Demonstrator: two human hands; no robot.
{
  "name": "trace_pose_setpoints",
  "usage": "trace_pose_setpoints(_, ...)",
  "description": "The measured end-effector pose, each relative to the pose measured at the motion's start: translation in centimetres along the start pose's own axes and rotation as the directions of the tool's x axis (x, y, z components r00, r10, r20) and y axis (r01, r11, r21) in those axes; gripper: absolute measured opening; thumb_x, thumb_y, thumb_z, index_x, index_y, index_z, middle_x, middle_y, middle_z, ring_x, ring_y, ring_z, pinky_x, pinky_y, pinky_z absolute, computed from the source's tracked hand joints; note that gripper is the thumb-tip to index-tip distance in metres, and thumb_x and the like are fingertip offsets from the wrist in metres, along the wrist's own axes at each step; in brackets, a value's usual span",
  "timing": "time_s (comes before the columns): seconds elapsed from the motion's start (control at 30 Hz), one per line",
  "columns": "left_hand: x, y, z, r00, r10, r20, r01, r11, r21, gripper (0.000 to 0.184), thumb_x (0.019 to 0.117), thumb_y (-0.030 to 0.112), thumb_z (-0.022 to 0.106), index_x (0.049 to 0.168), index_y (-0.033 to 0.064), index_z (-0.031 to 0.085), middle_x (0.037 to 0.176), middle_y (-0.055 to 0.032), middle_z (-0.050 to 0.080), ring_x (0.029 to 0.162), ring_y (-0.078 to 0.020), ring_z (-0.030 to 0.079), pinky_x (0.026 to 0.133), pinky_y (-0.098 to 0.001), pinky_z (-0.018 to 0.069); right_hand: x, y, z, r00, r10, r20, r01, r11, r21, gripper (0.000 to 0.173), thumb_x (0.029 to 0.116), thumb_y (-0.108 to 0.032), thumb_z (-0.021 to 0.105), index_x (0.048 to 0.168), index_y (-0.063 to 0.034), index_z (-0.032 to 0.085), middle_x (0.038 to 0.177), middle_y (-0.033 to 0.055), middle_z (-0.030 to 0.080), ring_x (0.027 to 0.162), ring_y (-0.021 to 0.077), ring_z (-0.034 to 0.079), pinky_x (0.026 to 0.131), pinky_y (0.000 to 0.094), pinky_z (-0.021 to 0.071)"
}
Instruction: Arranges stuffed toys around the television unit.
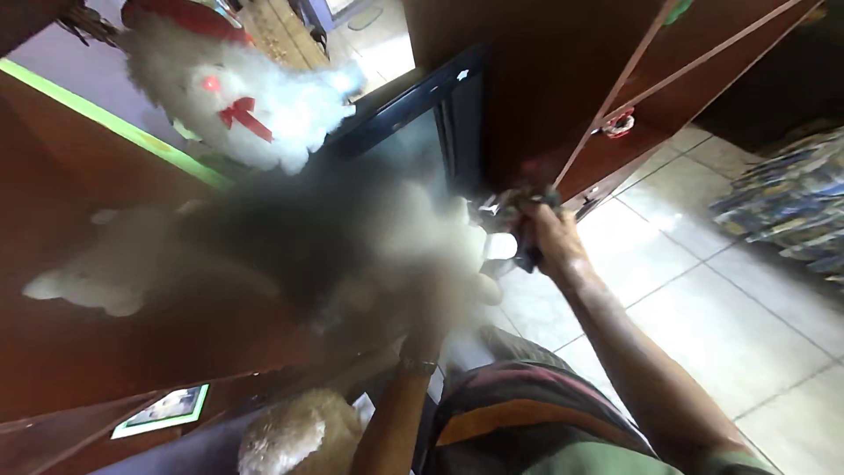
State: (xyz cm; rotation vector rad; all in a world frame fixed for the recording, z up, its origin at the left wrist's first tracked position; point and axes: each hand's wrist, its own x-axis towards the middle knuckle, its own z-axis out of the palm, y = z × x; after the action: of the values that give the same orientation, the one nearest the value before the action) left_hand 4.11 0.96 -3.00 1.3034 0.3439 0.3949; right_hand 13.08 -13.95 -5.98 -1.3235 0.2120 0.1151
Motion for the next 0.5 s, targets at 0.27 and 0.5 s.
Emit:
trace_pose_setpoints(0.27,0.6,0.7,1.1,0.999,-0.025,0.033,0.025,1.0,-0.002,0.032,0.1103,0.027,0.034,0.121,0.0036,0.053,0.094,0.002,0.063,0.087,-0.0021,0.064,0.08,-0.0233,0.0569,-6.5,0.8,0.0,0.547,-0.763,0.345,0.837,0.486,-0.252,0.035,0.104,-0.026,0.054,0.137,-0.0149,0.057,0.133,-0.0005,0.064,0.125,0.0085,0.059,0.106,0.0323,0.0501)
trace_pose_setpoints(0.5,3.8,4.3,-0.6,0.997,0.037,0.066,-0.021,0.974,-0.225,0.038,0.1076,0.044,0.042,0.126,0.014,0.056,0.103,0.0011,0.069,0.096,-0.0066,0.068,0.083,-0.0273,0.0596,-6.1,10.2,-2.0,0.732,-0.443,0.518,0.656,0.663,-0.36,0.036,0.0925,-0.005,0.063,0.127,0.005,0.068,0.125,0.018,0.07,0.111,0.0234,0.071,0.098,0.0393,0.0556)
